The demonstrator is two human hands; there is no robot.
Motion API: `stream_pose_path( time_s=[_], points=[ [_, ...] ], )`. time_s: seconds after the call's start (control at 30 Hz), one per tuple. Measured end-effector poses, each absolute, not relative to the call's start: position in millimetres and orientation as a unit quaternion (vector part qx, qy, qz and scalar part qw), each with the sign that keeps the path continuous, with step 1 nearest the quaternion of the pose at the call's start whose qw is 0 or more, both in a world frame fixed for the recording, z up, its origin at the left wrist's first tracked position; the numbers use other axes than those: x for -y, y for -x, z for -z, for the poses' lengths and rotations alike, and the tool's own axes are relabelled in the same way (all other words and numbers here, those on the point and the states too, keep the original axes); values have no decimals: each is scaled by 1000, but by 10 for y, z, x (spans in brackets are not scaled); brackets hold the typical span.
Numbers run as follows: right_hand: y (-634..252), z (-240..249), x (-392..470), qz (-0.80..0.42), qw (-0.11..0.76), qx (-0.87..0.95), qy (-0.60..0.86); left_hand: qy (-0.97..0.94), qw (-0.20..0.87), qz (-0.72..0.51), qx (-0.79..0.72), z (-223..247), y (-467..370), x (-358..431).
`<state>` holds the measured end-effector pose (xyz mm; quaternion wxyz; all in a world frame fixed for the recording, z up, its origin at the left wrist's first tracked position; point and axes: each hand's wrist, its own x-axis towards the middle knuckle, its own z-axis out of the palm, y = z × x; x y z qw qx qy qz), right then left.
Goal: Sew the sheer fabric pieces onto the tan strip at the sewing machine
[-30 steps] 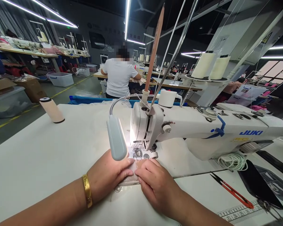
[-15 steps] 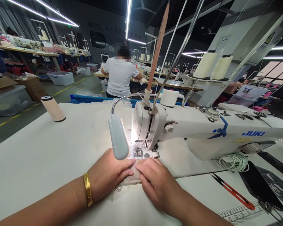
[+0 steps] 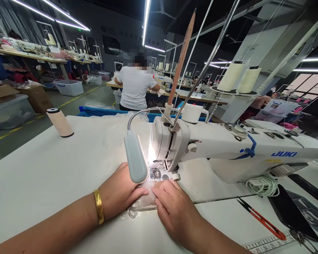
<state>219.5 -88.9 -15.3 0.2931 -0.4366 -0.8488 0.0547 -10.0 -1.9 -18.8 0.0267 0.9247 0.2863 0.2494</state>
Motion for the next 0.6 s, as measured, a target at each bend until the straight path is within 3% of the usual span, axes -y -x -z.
stream_pose_path(
  time_s=[0.6],
  points=[
    [-2146, 215, 893, -49, 299, 842, 447, -929, 39, -265, -254, 219, 121, -111]
  ],
)
